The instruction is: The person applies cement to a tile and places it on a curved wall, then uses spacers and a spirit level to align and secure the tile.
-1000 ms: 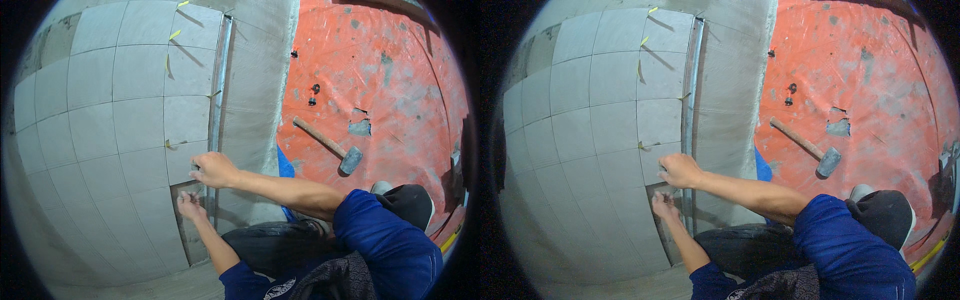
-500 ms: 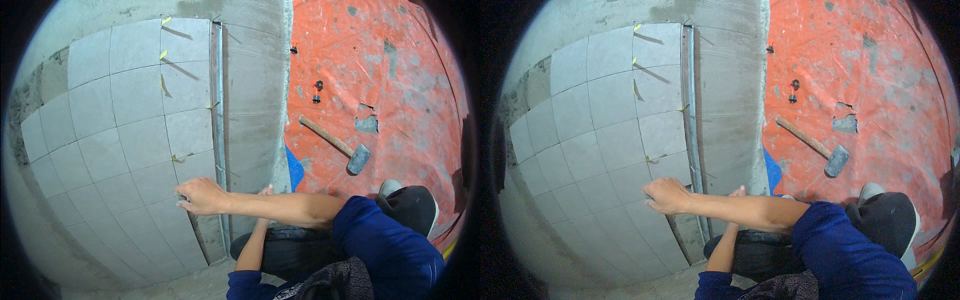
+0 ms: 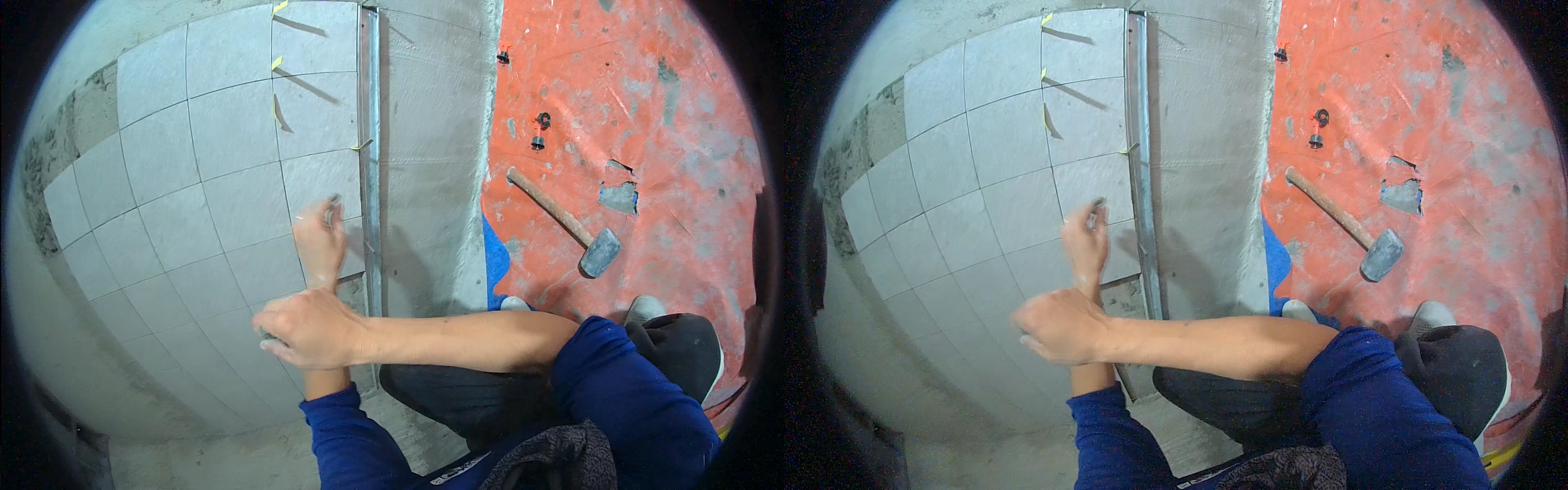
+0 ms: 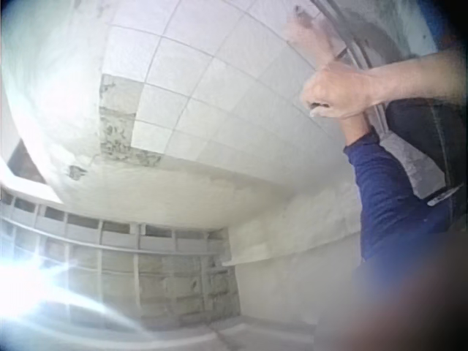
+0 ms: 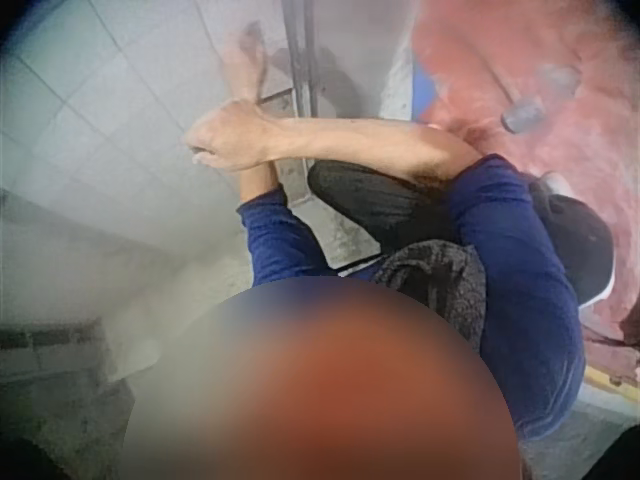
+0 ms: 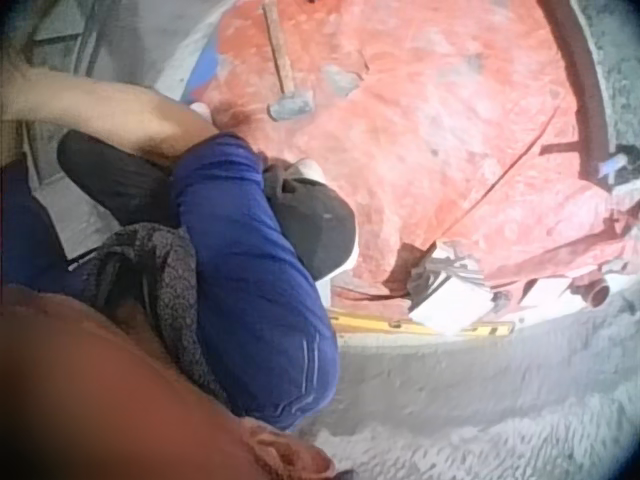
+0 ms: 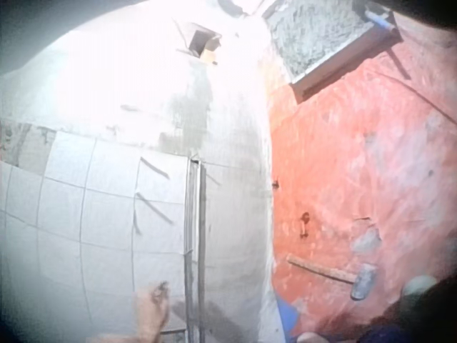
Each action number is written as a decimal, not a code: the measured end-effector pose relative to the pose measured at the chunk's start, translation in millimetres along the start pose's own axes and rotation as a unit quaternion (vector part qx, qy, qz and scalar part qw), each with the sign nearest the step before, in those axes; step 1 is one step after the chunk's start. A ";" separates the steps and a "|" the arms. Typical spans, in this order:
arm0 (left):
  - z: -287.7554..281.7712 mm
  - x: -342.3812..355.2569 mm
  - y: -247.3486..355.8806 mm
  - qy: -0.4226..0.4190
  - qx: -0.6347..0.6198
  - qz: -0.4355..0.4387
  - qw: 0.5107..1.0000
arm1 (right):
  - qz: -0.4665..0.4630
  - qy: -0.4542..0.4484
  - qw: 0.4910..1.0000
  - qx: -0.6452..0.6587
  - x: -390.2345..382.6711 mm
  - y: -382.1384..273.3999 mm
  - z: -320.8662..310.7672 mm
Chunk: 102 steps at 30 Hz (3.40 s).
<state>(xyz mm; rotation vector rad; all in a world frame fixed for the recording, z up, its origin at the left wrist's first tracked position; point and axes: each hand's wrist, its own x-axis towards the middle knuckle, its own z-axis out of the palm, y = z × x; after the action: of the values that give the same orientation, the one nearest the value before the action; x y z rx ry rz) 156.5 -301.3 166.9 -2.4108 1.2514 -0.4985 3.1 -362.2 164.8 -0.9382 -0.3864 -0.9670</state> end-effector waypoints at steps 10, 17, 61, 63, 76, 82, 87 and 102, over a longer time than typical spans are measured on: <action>-37.8 67.1 -50.1 -0.006 0.192 0.035 0.981 | -0.028 0.020 0.998 0.045 7.1 -22.7 -5.9; -28.2 63.7 -53.8 -0.017 0.272 0.086 0.958 | -0.015 0.030 0.998 0.046 6.0 -16.5 -9.2; 102.2 -151.0 158.0 0.017 -0.385 -0.046 0.922 | 0.134 -0.247 0.952 -0.124 -13.6 -17.4 -41.5; 108.2 -146.6 154.4 0.109 -0.339 -0.021 0.934 | 0.142 -0.227 0.957 -0.112 -13.4 -11.2 -49.9; 55.7 -151.2 110.4 -0.030 -0.386 -0.309 0.869 | 0.225 0.015 0.973 -0.059 -12.4 34.6 -92.4; 61.0 -184.3 77.6 0.051 -0.418 -0.342 0.840 | 0.209 0.041 0.976 -0.032 -11.3 51.8 -85.4; 36.3 -175.3 5.9 0.046 -0.370 -0.369 0.851 | 0.207 0.029 0.977 -0.039 -15.0 59.3 -78.8; 43.2 -98.8 -53.0 0.067 0.152 -0.213 0.963 | 0.232 -0.009 0.956 -0.182 -31.7 76.1 -80.6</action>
<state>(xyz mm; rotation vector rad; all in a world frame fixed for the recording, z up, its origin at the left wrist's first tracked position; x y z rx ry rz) 160.2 -183.9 141.6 -2.4027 0.6322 -0.9179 40.3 -393.8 60.4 -1.3020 0.0100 -0.6029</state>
